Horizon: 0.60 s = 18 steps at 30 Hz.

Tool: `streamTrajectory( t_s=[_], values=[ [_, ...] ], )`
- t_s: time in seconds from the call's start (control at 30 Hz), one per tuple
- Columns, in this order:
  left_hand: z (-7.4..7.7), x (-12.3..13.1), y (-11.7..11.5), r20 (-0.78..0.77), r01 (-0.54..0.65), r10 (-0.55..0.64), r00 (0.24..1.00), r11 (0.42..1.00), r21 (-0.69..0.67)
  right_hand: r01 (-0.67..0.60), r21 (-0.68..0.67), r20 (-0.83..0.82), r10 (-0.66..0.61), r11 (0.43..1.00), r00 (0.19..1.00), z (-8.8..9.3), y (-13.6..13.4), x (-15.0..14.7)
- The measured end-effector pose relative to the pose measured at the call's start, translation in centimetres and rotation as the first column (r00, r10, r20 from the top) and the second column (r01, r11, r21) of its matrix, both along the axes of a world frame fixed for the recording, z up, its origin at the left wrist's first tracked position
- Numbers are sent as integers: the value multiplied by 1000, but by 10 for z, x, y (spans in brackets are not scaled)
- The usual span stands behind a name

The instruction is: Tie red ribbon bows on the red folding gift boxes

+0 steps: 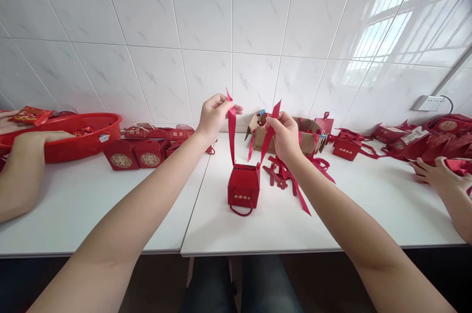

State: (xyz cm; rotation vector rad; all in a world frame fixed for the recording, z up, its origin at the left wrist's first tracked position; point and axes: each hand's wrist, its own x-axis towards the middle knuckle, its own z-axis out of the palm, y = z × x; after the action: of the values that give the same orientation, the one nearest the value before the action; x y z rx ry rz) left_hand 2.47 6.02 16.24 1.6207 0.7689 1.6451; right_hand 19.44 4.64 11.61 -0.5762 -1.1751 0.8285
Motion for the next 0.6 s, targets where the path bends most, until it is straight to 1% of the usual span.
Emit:
streamTrajectory(
  t_s=[0.07, 0.13, 0.23, 0.3, 0.4, 0.5, 0.6],
  values=[
    [0, -1, 2, 34, -14, 14, 999, 1000, 9, -1, -14, -3, 1, 1000, 1000, 2, 0, 1],
    [-2, -2, 4, 48, -61, 59, 997, 997, 40, -2, 3, 10, 2, 1000, 1000, 2, -1, 2],
    [-5, -5, 5, 9, -96, 95, 995, 991, 97, -2, 55, 62, -2, 998, 998, 0, -2, 4],
    [-6, -7, 5, -30, -86, 89, 996, 992, 96, 12, 86, 67, -18, 996, 998, -1, -2, 6],
    [-7, -8, 2, -77, -53, 59, 995, 996, 75, 73, 94, 45, -78, 993, 996, -3, -2, 6],
    [-7, -8, 0, -85, -33, 41, 996, 995, 99, 122, 77, 29, -124, 990, 992, -1, -3, 5],
    [-7, -7, -2, -63, -43, 51, 997, 992, 117, 120, 39, 15, -120, 992, 993, 3, -4, 4]
  ],
)
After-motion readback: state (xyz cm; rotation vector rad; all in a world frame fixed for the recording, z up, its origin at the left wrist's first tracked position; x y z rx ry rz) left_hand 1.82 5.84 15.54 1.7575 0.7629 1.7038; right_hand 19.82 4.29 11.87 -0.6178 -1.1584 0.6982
